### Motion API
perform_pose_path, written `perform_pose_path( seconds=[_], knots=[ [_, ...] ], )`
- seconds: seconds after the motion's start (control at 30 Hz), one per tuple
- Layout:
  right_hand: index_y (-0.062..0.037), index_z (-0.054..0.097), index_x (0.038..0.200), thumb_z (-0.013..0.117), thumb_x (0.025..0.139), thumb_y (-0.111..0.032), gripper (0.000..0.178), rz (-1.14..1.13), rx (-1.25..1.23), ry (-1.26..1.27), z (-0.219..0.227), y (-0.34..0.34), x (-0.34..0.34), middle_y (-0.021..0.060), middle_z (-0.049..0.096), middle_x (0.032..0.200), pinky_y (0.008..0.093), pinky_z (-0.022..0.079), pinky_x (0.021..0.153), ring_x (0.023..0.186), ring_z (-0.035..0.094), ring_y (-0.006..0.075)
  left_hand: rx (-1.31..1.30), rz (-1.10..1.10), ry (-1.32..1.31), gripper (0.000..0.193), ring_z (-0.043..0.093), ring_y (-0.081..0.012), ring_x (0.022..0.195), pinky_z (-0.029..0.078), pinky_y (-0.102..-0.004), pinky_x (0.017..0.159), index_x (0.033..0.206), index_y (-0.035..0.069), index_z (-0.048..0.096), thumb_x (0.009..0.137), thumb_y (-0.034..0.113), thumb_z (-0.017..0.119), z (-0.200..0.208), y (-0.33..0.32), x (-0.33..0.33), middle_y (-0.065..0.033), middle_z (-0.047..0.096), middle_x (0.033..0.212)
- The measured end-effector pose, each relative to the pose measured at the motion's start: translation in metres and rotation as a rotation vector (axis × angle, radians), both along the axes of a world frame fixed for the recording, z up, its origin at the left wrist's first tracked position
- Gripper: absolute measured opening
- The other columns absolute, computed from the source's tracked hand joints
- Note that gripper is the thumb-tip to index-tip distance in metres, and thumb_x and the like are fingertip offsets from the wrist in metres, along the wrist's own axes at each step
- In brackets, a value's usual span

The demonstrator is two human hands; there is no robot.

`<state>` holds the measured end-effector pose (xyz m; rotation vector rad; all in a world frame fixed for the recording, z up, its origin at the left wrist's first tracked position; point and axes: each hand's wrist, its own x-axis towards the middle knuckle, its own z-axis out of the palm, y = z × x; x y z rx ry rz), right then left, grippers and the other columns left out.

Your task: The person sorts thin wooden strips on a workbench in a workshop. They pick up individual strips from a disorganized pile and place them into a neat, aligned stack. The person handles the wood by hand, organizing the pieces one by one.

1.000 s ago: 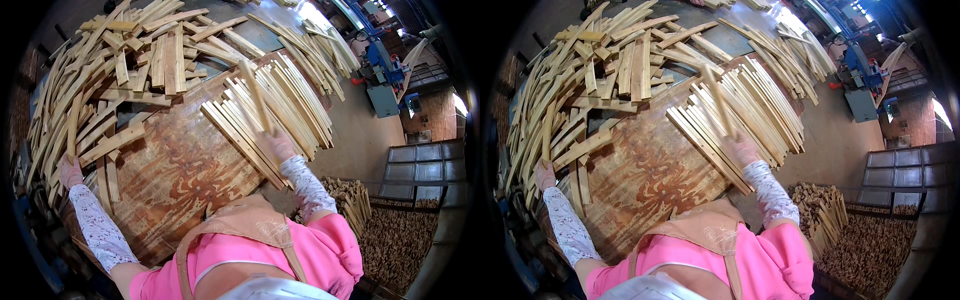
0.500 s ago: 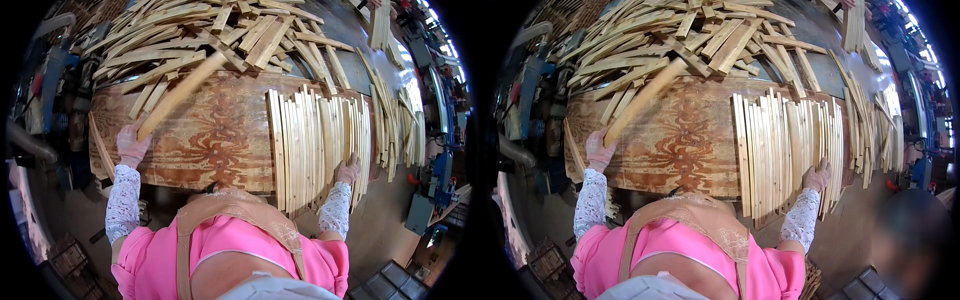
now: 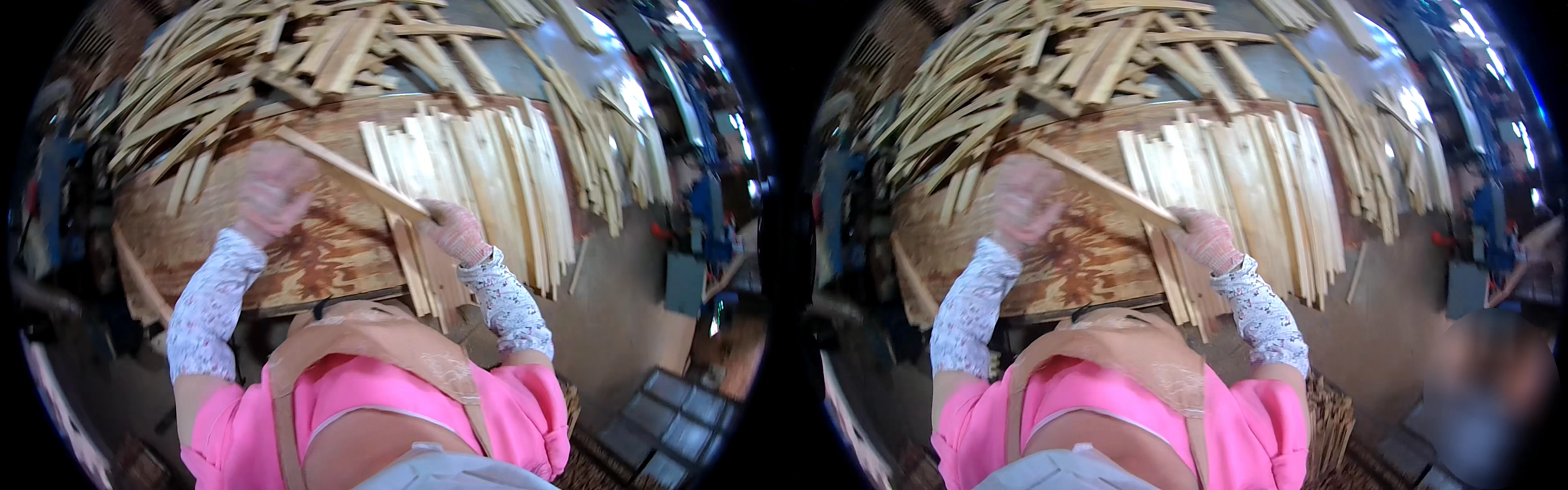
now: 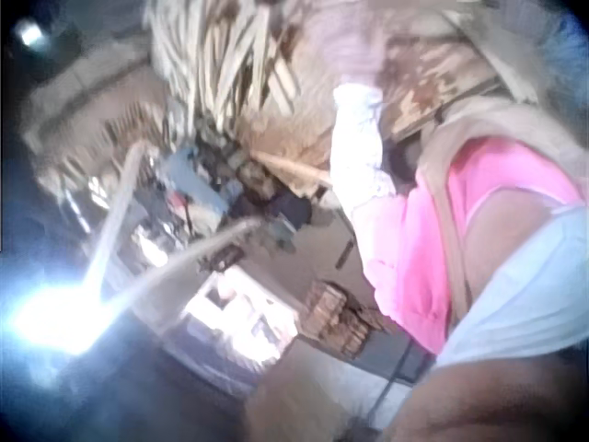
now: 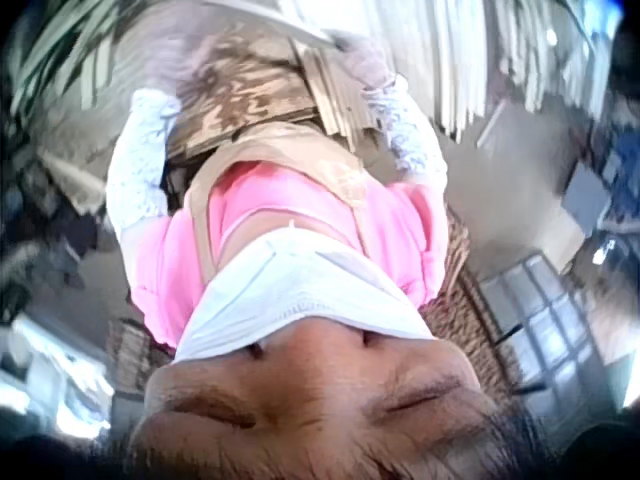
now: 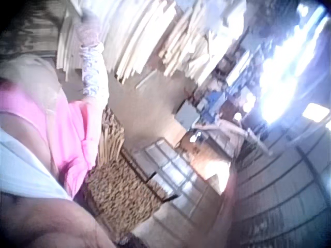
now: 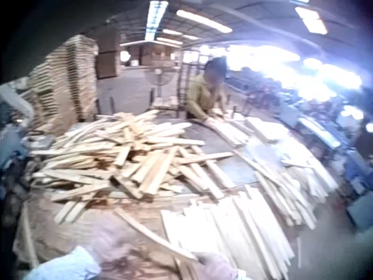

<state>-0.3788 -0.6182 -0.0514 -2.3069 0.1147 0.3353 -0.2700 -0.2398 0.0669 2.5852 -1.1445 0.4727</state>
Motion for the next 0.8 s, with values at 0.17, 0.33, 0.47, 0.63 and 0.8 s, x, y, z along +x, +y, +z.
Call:
perform_pose_path(
  seconds=[0.17, 0.33, 0.47, 0.63, 0.8],
  knots=[
    [-0.0116, 0.077, 0.123, 0.076, 0.095, -0.033, 0.035, -0.719, 0.035, -0.03, -0.009, -0.104, -0.032, 0.0136, 0.077, 0.104, 0.0436, 0.054, 0.095, 0.099, 0.071, 0.0301, -0.101, 0.336, -0.028, 0.074, 0.051, -0.0368, 0.141, 0.04, -0.0497, 0.12, 0.152, 0.015, 0.055, 0.086, 0.035, 0.081, -0.103, 0.107, 0.011, -0.0145, 0.056, 0.148],
    [-0.0039, 0.076, 0.128, 0.069, 0.09, -0.034, 0.049, -0.64, -0.859, -0.236, -0.038, -0.141, -0.055, 0.0175, 0.073, 0.134, 0.043, 0.047, 0.116, 0.129, 0.064, 0.034, 0.071, 0.737, 0.24, 0.077, 0.047, -0.0366, 0.147, 0.037, -0.0475, 0.124, 0.16, 0.014, 0.047, 0.092, 0.039, 0.074, -0.143, 0.176, 0.046, -0.0157, 0.051, 0.159],
    [-0.0034, 0.064, 0.145, 0.068, 0.09, -0.027, 0.06, -0.651, -0.918, -0.167, -0.037, -0.133, -0.049, 0.015, 0.072, 0.139, 0.042, 0.044, 0.118, 0.134, 0.06, 0.0334, 0.147, 1.054, 0.389, 0.077, 0.043, -0.0345, 0.152, 0.035, -0.0444, 0.126, 0.161, 0.014, 0.045, 0.094, 0.039, 0.073, -0.124, 0.223, 0.107, -0.0159, 0.044, 0.166],
    [-0.0036, 0.06, 0.151, 0.073, 0.093, -0.025, 0.063, -0.741, -0.714, -0.289, -0.019, -0.077, -0.006, 0.0207, 0.067, 0.142, 0.0429, 0.049, 0.115, 0.13, 0.063, 0.0353, 0.317, 1.048, 0.343, 0.067, 0.049, -0.0328, 0.148, 0.04, -0.0432, 0.123, 0.156, 0.015, 0.051, 0.094, 0.029, 0.073, -0.122, 0.267, 0.165, -0.0139, 0.052, 0.16],
    [-0.0013, 0.065, 0.142, 0.078, 0.094, -0.004, 0.05, -0.197, -0.12, -0.482, 0.032, 0.117, 0.093, 0.0135, 0.073, 0.128, 0.0401, 0.053, 0.112, 0.122, 0.066, 0.0245, 0.224, 0.872, 0.458, 0.03, 0.074, -0.0286, 0.111, 0.058, -0.0386, 0.098, 0.119, 0.023, 0.08, 0.089, 0.017, 0.074, -0.096, 0.262, 0.182, -0.0085, 0.077, 0.122]
  ],
)
